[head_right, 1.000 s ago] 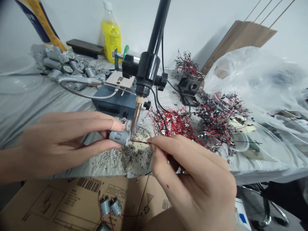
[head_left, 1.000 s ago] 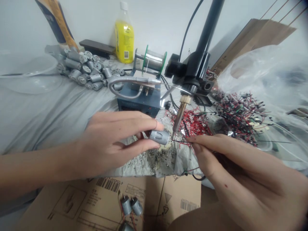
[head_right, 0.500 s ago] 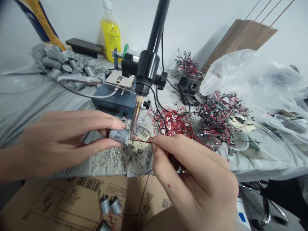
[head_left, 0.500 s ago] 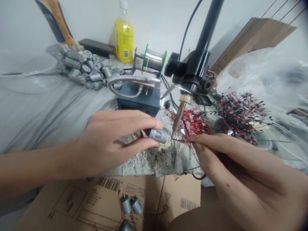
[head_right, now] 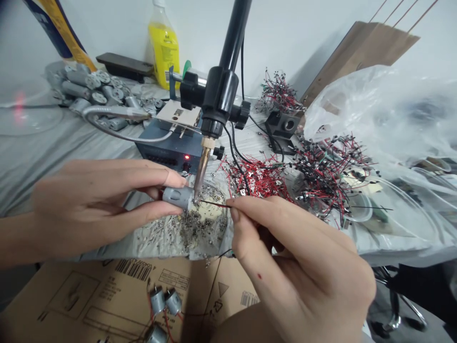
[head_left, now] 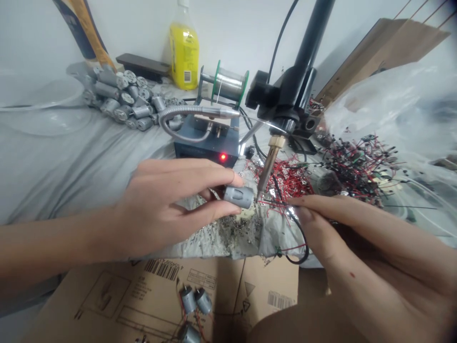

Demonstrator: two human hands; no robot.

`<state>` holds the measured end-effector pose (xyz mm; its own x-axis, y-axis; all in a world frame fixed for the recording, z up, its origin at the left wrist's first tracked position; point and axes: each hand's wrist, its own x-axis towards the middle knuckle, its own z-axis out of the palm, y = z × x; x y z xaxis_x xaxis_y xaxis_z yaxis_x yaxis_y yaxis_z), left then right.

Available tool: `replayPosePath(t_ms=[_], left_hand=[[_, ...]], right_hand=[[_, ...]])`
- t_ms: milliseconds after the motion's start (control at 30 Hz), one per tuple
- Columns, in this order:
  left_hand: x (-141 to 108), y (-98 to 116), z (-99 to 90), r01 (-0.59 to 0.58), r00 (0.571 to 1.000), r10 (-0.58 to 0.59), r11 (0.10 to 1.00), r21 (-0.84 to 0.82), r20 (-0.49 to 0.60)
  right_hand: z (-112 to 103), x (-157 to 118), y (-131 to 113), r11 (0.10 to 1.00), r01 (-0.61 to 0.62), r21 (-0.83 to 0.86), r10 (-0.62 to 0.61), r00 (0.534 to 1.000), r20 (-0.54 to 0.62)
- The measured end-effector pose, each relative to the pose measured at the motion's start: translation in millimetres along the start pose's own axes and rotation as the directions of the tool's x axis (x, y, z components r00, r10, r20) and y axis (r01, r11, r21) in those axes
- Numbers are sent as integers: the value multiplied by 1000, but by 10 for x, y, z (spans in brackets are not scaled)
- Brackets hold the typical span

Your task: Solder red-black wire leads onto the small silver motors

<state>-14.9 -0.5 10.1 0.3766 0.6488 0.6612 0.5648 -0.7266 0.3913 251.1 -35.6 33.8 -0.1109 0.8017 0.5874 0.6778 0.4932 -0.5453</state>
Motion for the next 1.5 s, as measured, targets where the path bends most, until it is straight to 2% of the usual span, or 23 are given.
replayPosePath(t_ms=[100, 933, 1300, 1500], left_hand=[[16, 11, 13, 7, 1000, -7, 1000, -15, -26], [8, -2, -8, 40, 999, -40, 999, -26, 4], [14, 13, -29, 32, 999, -32, 999, -9, 27], [18, -6, -26, 11, 1000, -11, 1000, -11, 29]], right_hand=[[10, 18, -19, 1000, -21, -1, 21, 1000, -9], [-8, 9, -67, 997, -66, -51, 64, 997, -35], [6, 34, -87, 998, -35, -59, 34, 999, -8], [14, 41, -104, 996, -79, -41, 80, 997, 2]])
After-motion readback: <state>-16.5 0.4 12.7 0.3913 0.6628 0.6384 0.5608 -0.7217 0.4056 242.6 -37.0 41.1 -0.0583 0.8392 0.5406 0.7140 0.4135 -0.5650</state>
